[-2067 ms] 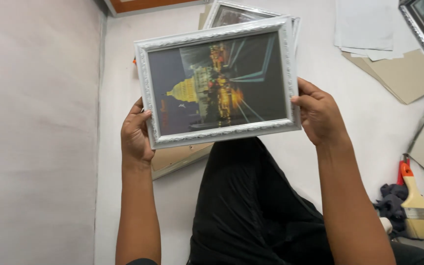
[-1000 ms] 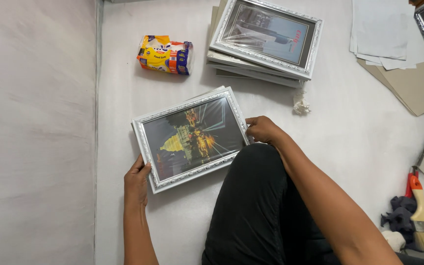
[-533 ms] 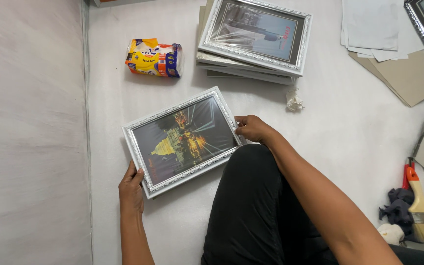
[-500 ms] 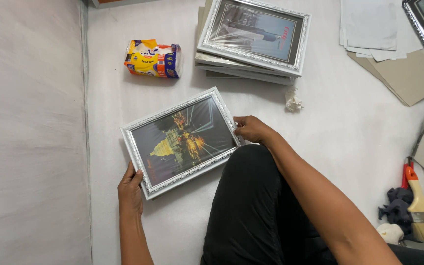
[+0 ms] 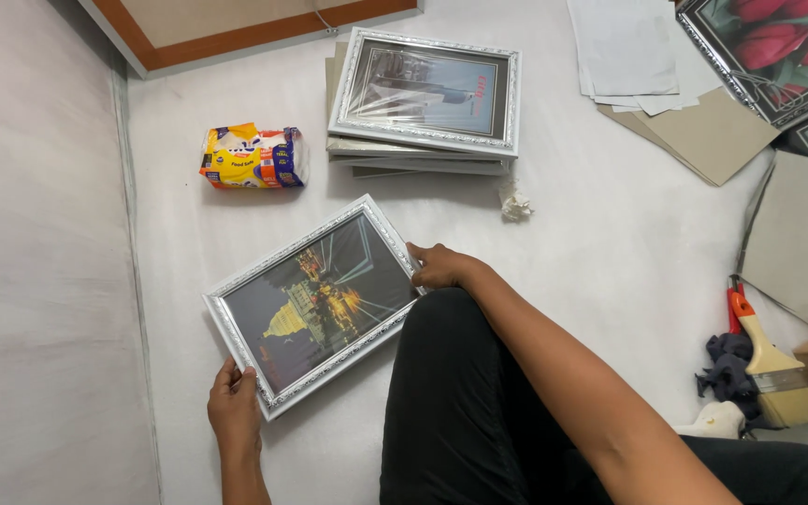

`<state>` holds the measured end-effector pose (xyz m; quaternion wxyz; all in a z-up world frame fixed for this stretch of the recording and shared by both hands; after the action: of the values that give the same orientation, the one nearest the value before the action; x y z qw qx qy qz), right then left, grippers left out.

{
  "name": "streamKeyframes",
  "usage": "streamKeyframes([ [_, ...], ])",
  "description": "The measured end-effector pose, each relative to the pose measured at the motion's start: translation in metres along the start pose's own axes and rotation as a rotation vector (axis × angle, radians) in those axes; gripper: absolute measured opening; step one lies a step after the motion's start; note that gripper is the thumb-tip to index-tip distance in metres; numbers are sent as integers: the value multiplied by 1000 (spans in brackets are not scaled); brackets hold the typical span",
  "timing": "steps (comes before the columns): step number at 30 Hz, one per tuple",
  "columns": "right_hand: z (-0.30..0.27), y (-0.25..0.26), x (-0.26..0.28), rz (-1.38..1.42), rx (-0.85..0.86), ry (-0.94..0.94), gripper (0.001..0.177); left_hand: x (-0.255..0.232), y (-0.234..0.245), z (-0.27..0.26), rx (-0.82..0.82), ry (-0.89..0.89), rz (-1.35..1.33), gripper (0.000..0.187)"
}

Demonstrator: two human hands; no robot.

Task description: Assembling a picture frame by cleaning the glass and securing the backing board.

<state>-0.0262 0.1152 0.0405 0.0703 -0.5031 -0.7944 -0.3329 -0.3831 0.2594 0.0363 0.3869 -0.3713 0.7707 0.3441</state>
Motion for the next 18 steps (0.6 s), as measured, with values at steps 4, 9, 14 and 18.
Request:
streamKeyframes([
  [4, -5, 2, -12, 163, -307, 126, 84, -6, -8, 4, -130, 15, 445, 66],
  [9, -77, 2, -32, 522, -698, 375, 43, -57, -52, -19, -64, -298, 425, 65],
  [14, -121, -22, -142, 301, -738, 199, 34, -99, -107, -22, -47, -660, 350, 57],
  [18, -185, -34, -202, 297, -730, 34, 32, -155, -166, -36, 78, -927, 126, 50],
])
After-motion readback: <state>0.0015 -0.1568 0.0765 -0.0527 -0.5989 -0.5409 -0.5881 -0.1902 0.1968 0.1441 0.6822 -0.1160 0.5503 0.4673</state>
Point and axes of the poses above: each hand's wrist, its own z-axis towards the middle knuckle, its own y-axis out of the back of the hand, x = y × z, the point moved 2 cm from there along z, towards the middle knuckle, and after that the axes turned 11 degrees about x, right-handed, at the moved point
